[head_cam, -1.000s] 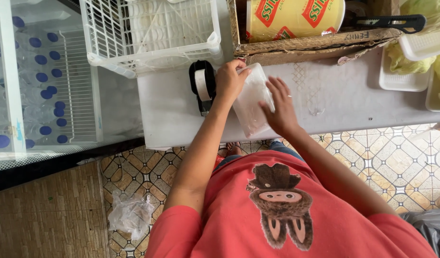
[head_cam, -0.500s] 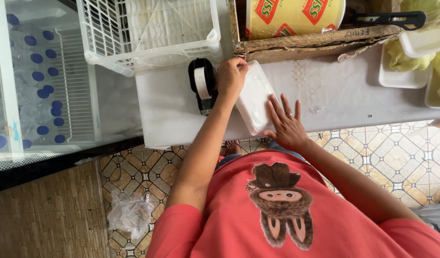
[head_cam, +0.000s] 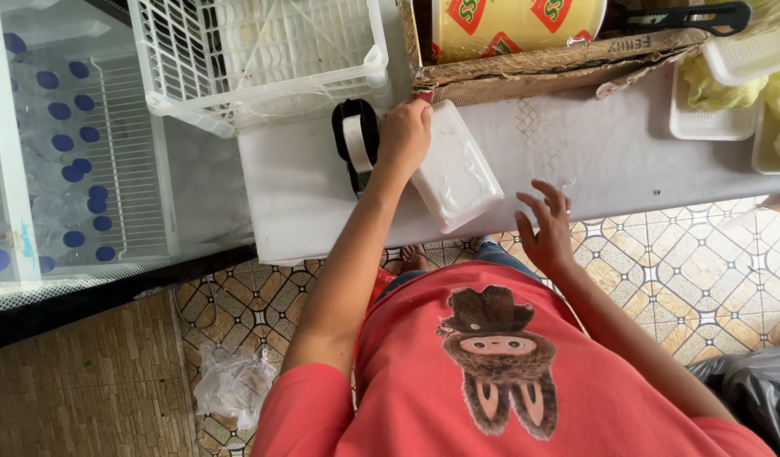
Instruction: The person is wrapping halved cabbages in plastic film on foam trays and securing the packaging with adhesive tape.
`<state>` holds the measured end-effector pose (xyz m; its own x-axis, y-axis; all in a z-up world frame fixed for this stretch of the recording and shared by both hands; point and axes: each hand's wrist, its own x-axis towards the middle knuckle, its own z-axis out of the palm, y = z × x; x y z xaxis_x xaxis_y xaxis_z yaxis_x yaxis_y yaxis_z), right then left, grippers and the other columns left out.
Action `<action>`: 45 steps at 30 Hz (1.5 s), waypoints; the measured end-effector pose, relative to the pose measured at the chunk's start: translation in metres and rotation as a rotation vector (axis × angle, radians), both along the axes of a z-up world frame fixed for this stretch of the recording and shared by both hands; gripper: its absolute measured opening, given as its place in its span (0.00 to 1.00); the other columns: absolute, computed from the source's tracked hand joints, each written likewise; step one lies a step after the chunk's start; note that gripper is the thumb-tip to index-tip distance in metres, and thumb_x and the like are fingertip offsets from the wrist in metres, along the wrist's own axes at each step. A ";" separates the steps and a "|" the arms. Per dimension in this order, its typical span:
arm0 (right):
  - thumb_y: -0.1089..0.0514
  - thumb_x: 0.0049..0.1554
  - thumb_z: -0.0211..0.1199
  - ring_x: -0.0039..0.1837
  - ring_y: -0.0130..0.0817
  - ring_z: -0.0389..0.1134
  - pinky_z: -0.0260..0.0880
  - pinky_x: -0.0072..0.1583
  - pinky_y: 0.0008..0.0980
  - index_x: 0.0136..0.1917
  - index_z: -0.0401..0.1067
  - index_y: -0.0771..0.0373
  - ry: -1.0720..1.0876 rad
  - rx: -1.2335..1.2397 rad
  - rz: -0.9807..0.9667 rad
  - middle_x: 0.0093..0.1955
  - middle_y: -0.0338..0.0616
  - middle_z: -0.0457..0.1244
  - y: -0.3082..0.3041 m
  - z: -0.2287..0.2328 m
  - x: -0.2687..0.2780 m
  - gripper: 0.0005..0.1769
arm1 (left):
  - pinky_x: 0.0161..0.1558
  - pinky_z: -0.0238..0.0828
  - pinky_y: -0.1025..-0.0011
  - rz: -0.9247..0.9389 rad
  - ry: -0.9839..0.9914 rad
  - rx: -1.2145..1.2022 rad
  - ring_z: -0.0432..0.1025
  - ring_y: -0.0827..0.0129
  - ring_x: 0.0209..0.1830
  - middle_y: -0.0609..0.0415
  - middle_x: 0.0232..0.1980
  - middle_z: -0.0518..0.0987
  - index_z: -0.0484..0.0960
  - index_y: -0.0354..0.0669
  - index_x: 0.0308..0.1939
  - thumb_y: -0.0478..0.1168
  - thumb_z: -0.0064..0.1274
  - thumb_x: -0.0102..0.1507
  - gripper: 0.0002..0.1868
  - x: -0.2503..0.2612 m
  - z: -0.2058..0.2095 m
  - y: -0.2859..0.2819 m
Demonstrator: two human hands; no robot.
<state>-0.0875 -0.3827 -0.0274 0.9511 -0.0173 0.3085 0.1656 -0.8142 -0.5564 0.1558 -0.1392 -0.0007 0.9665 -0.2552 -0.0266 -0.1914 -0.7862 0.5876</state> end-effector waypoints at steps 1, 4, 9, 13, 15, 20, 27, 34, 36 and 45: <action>0.55 0.64 0.59 0.71 0.48 0.57 0.62 0.67 0.43 0.69 0.71 0.52 0.000 -0.002 0.000 0.73 0.47 0.54 0.009 0.021 0.007 0.20 | 0.50 0.79 0.55 0.000 0.000 -0.002 0.82 0.50 0.45 0.50 0.42 0.84 0.86 0.53 0.46 0.45 0.44 0.69 0.14 -0.008 0.013 0.008; 0.66 0.64 0.61 0.60 0.53 0.68 0.75 0.57 0.46 0.62 0.73 0.63 -0.010 0.222 -0.001 0.61 0.52 0.61 0.029 0.063 0.030 0.13 | 0.50 0.79 0.55 0.015 -0.070 -0.050 0.80 0.51 0.48 0.51 0.46 0.83 0.85 0.51 0.47 0.43 0.54 0.64 0.10 -0.034 0.060 0.039; 0.54 0.70 0.61 0.40 0.35 0.74 0.76 0.43 0.32 0.46 0.74 0.60 0.161 0.525 -0.050 0.37 0.40 0.69 0.074 0.081 0.068 0.11 | 0.45 0.79 0.65 0.376 -0.170 -0.349 0.81 0.61 0.40 0.57 0.35 0.83 0.82 0.50 0.35 0.45 0.65 0.60 0.08 -0.085 0.103 0.128; 0.56 0.70 0.56 0.38 0.39 0.73 0.75 0.42 0.35 0.45 0.71 0.61 0.210 0.613 0.045 0.36 0.47 0.69 0.126 0.101 0.115 0.11 | 0.48 0.78 0.59 0.385 -0.065 -0.396 0.81 0.55 0.47 0.49 0.41 0.83 0.79 0.45 0.41 0.38 0.59 0.60 0.08 -0.111 0.073 0.149; 0.68 0.63 0.52 0.47 0.40 0.73 0.78 0.46 0.37 0.58 0.70 0.72 0.368 0.749 0.061 0.48 0.56 0.68 0.146 0.111 0.134 0.11 | 0.53 0.76 0.49 0.245 0.049 -0.424 0.78 0.43 0.51 0.38 0.47 0.80 0.77 0.36 0.53 0.29 0.56 0.56 0.20 -0.126 0.057 0.147; 0.55 0.63 0.58 0.44 0.36 0.69 0.76 0.44 0.38 0.56 0.77 0.68 0.641 0.591 0.054 0.44 0.53 0.68 0.193 0.079 0.143 0.15 | 0.53 0.76 0.55 0.139 -0.044 -0.321 0.77 0.46 0.49 0.48 0.48 0.77 0.82 0.47 0.52 0.36 0.64 0.53 0.22 -0.131 0.014 0.136; 0.45 0.60 0.62 0.37 0.28 0.66 0.70 0.40 0.31 0.53 0.80 0.58 0.719 0.591 -0.126 0.34 0.41 0.67 0.243 0.030 0.131 0.18 | 0.45 0.81 0.67 0.244 -0.179 -0.564 0.79 0.56 0.40 0.54 0.39 0.74 0.84 0.44 0.43 0.35 0.70 0.57 0.13 -0.147 0.003 0.144; 0.46 0.59 0.64 0.41 0.33 0.68 0.71 0.44 0.38 0.50 0.83 0.55 0.664 0.627 -0.168 0.37 0.45 0.69 0.278 0.050 0.114 0.14 | 0.41 0.78 0.70 0.368 -0.247 -0.578 0.78 0.66 0.34 0.58 0.37 0.76 0.85 0.47 0.39 0.40 0.72 0.55 0.12 -0.167 -0.002 0.148; 0.47 0.58 0.65 0.45 0.36 0.71 0.75 0.48 0.38 0.49 0.84 0.51 0.636 0.617 -0.147 0.40 0.45 0.71 0.287 0.059 0.110 0.12 | 0.40 0.76 0.69 0.411 -0.265 -0.557 0.77 0.68 0.31 0.59 0.37 0.77 0.84 0.47 0.37 0.41 0.71 0.57 0.11 -0.170 0.006 0.152; 0.50 0.57 0.68 0.54 0.52 0.69 0.67 0.61 0.45 0.45 0.83 0.53 0.364 0.475 -0.026 0.52 0.48 0.65 0.279 0.105 0.097 0.08 | 0.32 0.78 0.72 0.418 -0.334 -0.441 0.78 0.66 0.26 0.60 0.34 0.80 0.83 0.47 0.33 0.39 0.68 0.56 0.08 -0.157 0.001 0.146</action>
